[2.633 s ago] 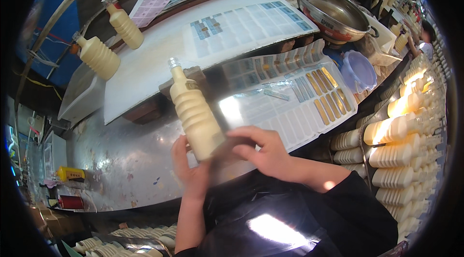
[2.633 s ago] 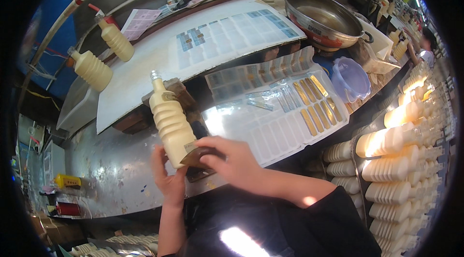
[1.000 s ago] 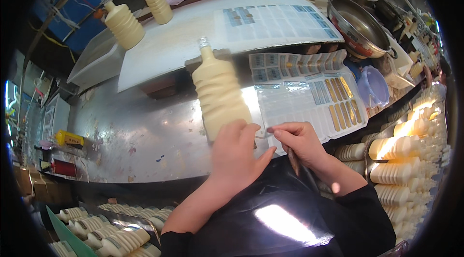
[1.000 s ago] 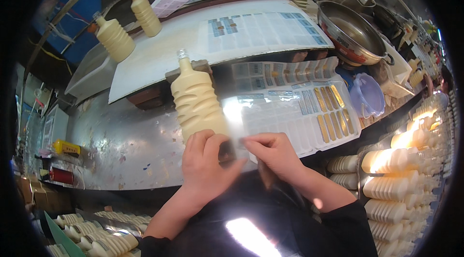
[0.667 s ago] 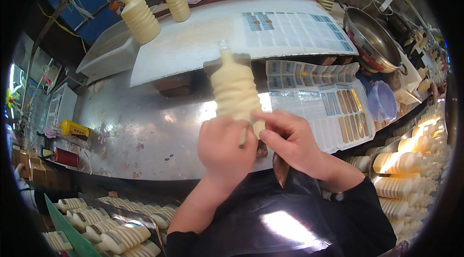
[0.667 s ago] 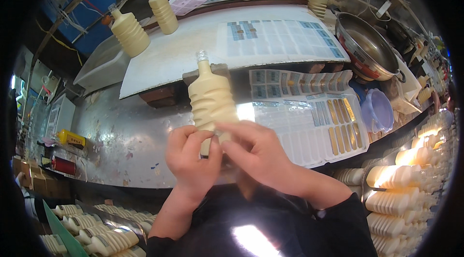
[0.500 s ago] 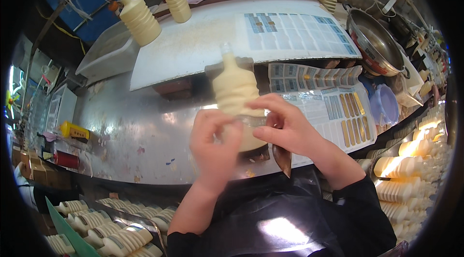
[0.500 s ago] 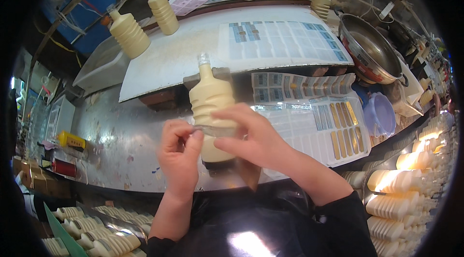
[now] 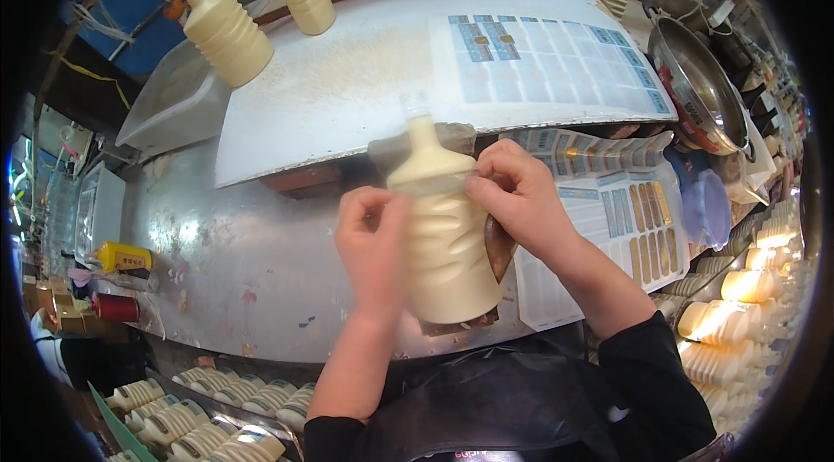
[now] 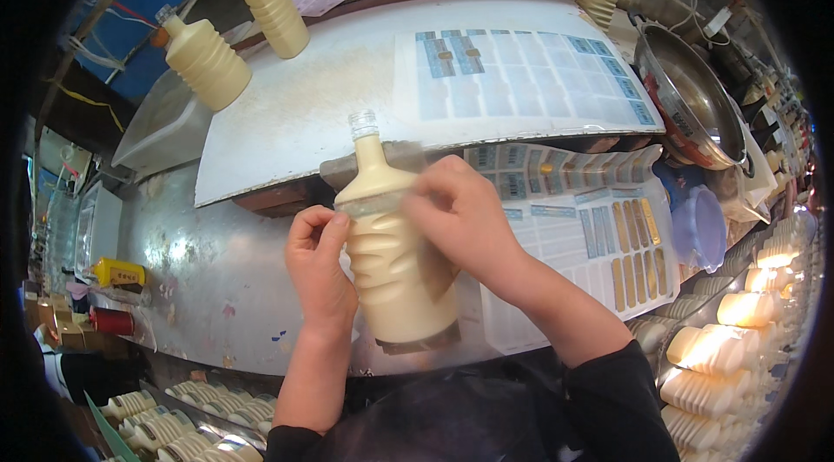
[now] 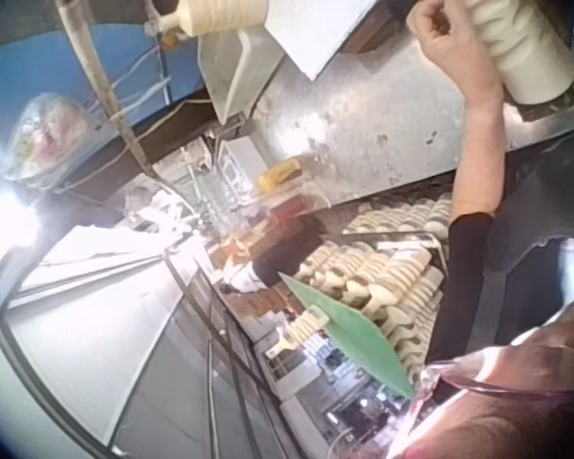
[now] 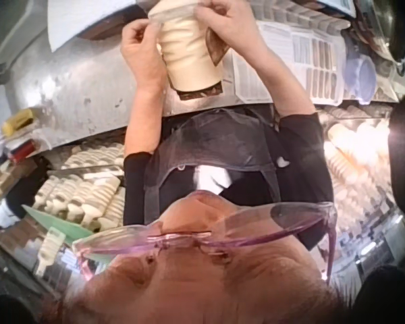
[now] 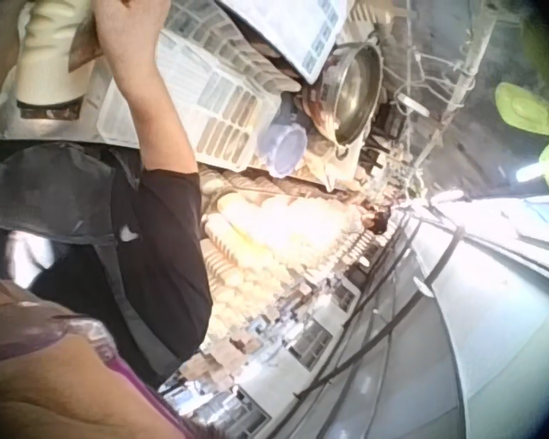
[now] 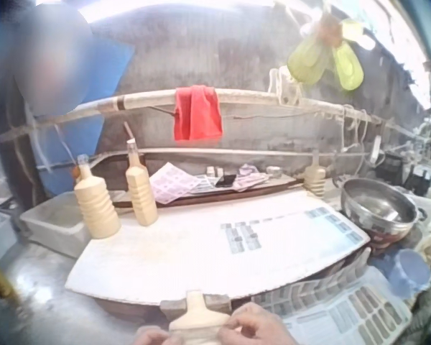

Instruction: The person applies adhesive labels to the neck and body of a white plastic bottle, smoothing each label with a small tool. The person then places the labeled bottle aside and picks up another bottle to repeat the process.

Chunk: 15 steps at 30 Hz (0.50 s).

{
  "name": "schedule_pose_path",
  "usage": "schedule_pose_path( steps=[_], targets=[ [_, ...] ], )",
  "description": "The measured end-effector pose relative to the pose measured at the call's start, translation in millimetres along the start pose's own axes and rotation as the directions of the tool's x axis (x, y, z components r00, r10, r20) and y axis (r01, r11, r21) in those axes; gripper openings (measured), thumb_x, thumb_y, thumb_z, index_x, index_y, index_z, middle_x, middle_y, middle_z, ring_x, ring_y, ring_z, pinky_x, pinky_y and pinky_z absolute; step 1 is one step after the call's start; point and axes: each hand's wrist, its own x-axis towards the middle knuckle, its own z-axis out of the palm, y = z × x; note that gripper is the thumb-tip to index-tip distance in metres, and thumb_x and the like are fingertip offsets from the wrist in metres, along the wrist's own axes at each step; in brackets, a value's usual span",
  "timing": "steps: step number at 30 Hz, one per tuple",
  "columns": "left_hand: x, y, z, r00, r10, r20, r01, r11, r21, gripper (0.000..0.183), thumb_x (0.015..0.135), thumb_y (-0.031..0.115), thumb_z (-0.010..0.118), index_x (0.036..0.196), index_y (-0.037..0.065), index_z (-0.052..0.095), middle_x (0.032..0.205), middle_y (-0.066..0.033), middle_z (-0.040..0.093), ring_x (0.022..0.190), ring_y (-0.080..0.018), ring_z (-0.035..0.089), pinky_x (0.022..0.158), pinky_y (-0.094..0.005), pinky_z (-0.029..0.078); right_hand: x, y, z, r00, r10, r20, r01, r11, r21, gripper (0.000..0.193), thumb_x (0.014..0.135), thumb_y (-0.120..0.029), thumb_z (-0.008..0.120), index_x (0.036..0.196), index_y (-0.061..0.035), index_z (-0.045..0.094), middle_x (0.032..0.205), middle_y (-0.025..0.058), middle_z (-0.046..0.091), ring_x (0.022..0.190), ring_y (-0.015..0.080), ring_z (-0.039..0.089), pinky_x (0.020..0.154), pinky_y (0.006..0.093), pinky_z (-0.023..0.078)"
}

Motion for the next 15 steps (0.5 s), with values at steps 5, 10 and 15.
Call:
schedule_pose_path(
  steps=[5,10,15],
  targets=[
    [4.7,15.7,7.8,0.984,-0.180,-0.003,0.175,0.958,-0.228,0.016,0.100,0.011,0.060,0.113,0.002,0.063,0.099,-0.0013,0.062,0.085,-0.0085,0.056,0.080,-0.0246,0.047,2.2,7.2,0.6,1.000,0.007,-0.019,-0.006,0.999,0.043,0.014,0.089,-0.007,0.068,0.082,0.0014,0.060,0.098,0.0001,0.055,0.078,0.0044,0.050,0.069,0.0217,0.041],
    [11.4,12.8,5.5,0.973,-0.222,0.065,0.231,0.954,-0.190,0.026,0.100,0.014,0.064,0.121,-0.001,0.061,0.108,-0.0054,0.065,0.099,-0.0116,0.059,0.088,-0.0283,0.050,4.0,8.4,0.9,1.000,0.012,-0.015,-0.011,0.998,0.058,0.013,0.089,-0.007,0.067,0.082,0.0012,0.060,0.097,-0.0002,0.055,0.079,0.0047,0.051,0.070,0.0215,0.041],
    [8.7,12.6,13.0,0.977,-0.203,0.059,0.211,0.960,-0.186,0.027,0.099,0.015,0.068,0.120,-0.001,0.061,0.109,-0.0074,0.065,0.097,-0.0115,0.061,0.087,-0.0271,0.051,4.9,11.6,2.0,1.000,0.007,-0.021,-0.005,0.996,0.086,0.012,0.089,-0.006,0.067,0.082,0.0003,0.060,0.096,0.0000,0.055,0.081,0.0054,0.051,0.072,0.0217,0.042]
  ],
)
